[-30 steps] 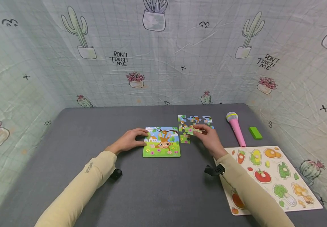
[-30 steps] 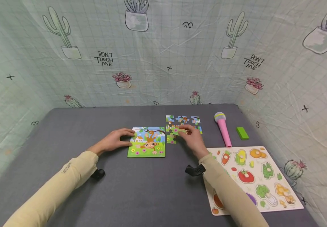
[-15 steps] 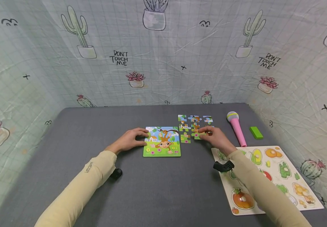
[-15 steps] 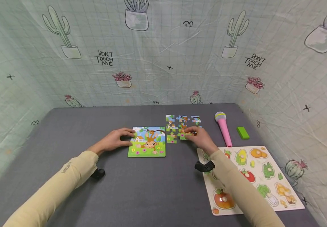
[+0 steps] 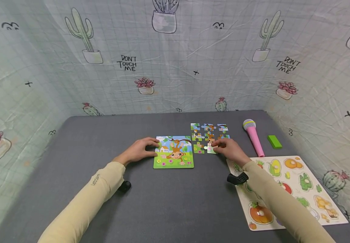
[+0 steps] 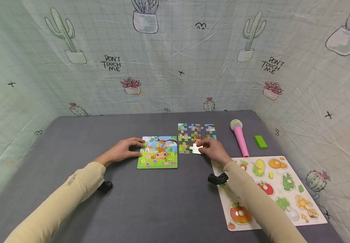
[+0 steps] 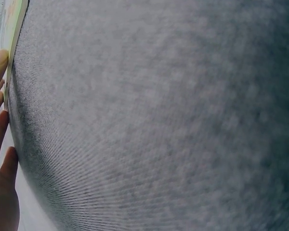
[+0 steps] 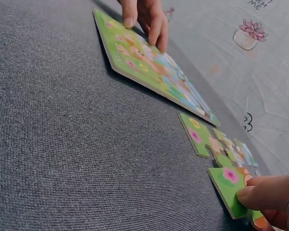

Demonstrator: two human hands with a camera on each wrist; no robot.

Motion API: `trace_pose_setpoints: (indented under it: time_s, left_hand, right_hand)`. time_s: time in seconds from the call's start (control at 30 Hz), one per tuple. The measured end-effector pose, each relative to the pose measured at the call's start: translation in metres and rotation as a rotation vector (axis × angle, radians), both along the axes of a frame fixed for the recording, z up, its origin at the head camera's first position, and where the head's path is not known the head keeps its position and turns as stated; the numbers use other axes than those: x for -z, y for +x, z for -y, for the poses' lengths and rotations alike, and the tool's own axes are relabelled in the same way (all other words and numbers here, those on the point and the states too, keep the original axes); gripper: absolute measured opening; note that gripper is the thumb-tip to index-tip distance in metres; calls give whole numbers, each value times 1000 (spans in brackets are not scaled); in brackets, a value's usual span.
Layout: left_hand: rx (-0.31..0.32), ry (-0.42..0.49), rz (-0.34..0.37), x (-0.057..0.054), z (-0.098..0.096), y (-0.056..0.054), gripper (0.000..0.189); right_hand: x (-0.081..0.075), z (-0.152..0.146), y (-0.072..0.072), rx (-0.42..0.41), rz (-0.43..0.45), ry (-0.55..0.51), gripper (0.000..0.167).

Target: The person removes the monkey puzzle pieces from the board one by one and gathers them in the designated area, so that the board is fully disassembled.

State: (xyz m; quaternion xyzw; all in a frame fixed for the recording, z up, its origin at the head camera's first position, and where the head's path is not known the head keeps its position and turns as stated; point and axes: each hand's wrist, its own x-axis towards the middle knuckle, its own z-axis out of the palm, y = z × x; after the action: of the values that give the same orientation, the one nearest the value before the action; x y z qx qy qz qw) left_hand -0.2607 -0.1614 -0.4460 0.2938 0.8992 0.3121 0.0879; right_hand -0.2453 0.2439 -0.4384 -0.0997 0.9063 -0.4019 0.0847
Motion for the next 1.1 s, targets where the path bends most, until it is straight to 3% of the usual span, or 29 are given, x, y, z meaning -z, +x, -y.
trace_pose_setpoints:
  time_s: [0.2,0.6,1.1]
  left_hand:
    - [-2,-3,7,-1,0,0,41]
    - [-4,3,15,-1,-1,0,41]
    - [5,11,8,-4,-1,2,41]
  right_hand:
    - [-1,0,-2,-17,0,4,24]
    - [-14,-11,-6,-39,207,-159,30]
    - [-3,-1,-3,-65,-61,80,22]
